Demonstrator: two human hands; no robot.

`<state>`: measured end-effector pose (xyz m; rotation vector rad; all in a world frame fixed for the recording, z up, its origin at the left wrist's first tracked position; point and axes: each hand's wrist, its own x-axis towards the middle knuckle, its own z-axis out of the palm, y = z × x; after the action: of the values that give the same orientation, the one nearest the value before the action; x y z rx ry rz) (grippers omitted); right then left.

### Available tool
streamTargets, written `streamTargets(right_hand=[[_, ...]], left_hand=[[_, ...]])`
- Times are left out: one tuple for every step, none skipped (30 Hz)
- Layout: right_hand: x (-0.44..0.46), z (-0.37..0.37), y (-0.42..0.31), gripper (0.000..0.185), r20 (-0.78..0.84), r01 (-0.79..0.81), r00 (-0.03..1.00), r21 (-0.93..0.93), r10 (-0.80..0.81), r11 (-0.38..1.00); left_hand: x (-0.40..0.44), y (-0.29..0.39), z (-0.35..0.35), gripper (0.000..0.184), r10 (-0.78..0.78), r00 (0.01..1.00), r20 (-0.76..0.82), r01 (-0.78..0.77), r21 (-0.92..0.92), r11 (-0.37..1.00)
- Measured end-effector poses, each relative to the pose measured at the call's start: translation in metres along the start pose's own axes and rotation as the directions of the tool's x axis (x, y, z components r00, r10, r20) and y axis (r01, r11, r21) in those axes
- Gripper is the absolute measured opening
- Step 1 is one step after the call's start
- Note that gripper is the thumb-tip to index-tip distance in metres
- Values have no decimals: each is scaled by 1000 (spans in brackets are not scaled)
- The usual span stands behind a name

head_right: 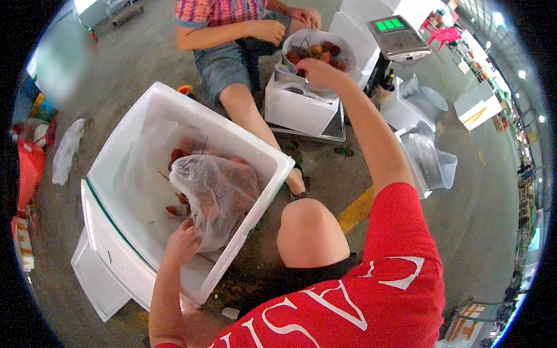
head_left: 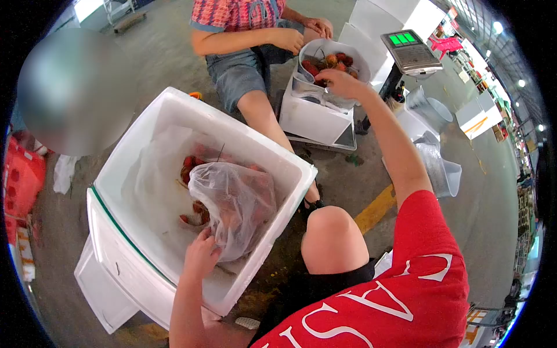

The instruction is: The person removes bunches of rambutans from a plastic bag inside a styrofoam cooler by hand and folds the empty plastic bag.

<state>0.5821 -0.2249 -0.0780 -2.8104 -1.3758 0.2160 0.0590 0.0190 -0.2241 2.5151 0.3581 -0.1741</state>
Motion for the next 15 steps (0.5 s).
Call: streamTargets(right_hand=[[-6, 2, -17, 45, -65, 103, 993, 127, -95, 987], [-20, 1, -44, 40, -47, 256, 966, 76, -253, 964], [-36, 0, -76, 36, -19, 401, 916, 29, -400, 916], [-44, 7, -108, 34, 14, 460, 884, 148, -467, 875], [-52, 14, -142, 32, 38, 503, 847, 268, -530, 822], [-65, 17, -179, 31, 116, 507, 806, 368, -580, 779], [-76, 17, -214, 32, 91, 637, 685, 407, -723, 655], [-74, 41, -240, 32, 53, 733, 583, 397, -811, 552], [-97, 20, -276, 33, 159, 690, 569, 442, -807, 574], [-110, 12, -309, 34, 319, 617, 554, 463, -769, 636], [-114, 28, -328, 34, 182, 688, 506, 505, -843, 522], [-116, 40, -343, 34, 38, 757, 436, 524, -899, 390], [-120, 46, -357, 34, 41, 763, 436, 514, -899, 393], [-123, 50, -369, 34, 2, 769, 435, 520, -901, 372], [-124, 53, -376, 33, -39, 773, 435, 528, -900, 351]], left_hand=[[-3, 0, 0, 29, 0, 1000, -8, 0, -5, 1000], [-3, 2, -2, 30, -10, 999, 52, 9, 20, 1000], [-5, 2, -3, 32, -20, 993, 114, 15, 46, 999], [-7, 3, -3, 32, -16, 994, 111, 11, 44, 999], [-7, 2, -2, 32, -45, 988, 149, 34, 77, 996], [-8, 3, -1, 33, -69, 979, 190, 49, 112, 993], [-9, 3, -1, 33, -46, 979, 196, 25, 110, 994], [-6, -1, 0, 33, -95, 964, 249, 58, 151, 987], [-1, -1, 1, 33, -143, 945, 295, 87, 195, 977], [1, 2, 2, 33, -113, 948, 299, 56, 191, 980], [-2, 2, 1, 32, -122, 948, 293, 66, 196, 978], [-6, 1, 1, 31, -140, 950, 279, 85, 202, 976], [-10, -4, 4, 31, -135, 954, 269, 82, 201, 976], [-13, -10, 10, 30, 12, 994, 106, -22, 91, 996], [-15, -11, 10, 29, 146, 987, -71, -146, 3, 989]])
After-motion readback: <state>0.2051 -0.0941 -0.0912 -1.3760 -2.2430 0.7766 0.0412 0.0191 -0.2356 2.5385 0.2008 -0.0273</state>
